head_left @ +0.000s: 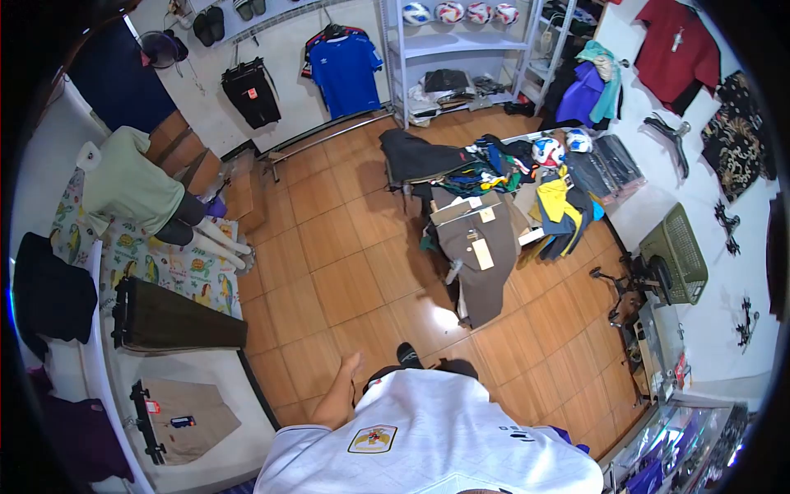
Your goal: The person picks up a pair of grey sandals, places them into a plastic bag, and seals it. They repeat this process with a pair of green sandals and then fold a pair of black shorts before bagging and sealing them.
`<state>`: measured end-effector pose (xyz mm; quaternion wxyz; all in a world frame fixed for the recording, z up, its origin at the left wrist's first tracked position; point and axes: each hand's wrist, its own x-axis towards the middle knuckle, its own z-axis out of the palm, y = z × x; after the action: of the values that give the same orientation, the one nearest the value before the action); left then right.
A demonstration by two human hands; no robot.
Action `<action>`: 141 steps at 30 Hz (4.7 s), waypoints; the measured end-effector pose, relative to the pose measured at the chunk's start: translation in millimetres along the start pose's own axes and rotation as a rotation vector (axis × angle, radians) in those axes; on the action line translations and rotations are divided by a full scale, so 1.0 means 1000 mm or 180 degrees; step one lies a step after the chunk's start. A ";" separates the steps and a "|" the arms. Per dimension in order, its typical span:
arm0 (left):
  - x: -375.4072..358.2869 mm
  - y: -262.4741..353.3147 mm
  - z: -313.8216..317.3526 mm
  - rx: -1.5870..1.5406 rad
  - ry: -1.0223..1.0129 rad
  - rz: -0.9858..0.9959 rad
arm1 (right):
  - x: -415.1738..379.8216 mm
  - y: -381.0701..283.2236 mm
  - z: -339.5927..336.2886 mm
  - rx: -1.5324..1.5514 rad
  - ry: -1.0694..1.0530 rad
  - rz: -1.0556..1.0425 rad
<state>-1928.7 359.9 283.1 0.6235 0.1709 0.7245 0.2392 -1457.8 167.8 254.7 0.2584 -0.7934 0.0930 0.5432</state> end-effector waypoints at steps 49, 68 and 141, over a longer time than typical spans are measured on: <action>0.394 0.721 -0.058 0.1485 -0.0042 -0.0924 | 0.043 -0.754 0.588 0.1956 -0.0747 0.0322; 0.536 0.905 0.195 0.3662 -0.1967 0.1726 | -0.043 -0.788 0.589 0.3318 0.0808 -0.0643; -0.761 -0.137 0.602 0.1825 -0.8723 0.4227 | -0.525 0.218 -0.251 0.5104 0.6472 -0.1470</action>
<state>-1204.1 -88.6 766.4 0.5198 0.6409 -0.5647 -0.0129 -1552.6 -215.2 734.5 0.5560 -0.4703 0.4024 -0.5547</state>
